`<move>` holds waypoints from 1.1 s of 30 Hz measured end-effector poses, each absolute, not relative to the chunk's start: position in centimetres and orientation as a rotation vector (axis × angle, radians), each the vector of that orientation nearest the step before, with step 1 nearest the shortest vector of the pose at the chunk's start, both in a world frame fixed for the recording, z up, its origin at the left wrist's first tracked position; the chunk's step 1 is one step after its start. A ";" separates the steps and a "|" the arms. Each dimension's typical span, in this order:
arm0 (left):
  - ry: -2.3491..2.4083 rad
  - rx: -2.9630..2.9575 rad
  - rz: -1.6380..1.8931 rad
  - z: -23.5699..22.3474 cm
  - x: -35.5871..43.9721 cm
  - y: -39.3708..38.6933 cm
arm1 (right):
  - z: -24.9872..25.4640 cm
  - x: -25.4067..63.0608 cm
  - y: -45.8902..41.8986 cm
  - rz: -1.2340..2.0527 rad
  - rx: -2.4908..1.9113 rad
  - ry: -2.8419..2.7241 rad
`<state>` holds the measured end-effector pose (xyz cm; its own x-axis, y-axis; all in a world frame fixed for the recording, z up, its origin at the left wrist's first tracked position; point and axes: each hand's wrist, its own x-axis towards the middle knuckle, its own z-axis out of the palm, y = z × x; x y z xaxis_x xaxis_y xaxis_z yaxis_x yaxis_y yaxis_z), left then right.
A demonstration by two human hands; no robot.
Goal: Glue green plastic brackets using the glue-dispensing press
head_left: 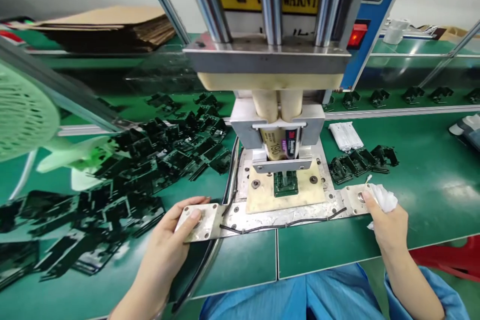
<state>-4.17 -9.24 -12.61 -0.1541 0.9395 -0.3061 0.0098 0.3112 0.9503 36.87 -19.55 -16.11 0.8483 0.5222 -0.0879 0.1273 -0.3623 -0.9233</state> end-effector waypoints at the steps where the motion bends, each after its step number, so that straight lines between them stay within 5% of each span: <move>1: 1.475 0.926 1.058 -12.5 -4.2 -9.2 | -16.1 36.9 -19.5 0.446 -1.917 -0.488; 33: 1.442 0.829 1.160 -12.3 -3.0 -9.4 | -16.3 37.1 -19.7 0.322 -1.853 -0.484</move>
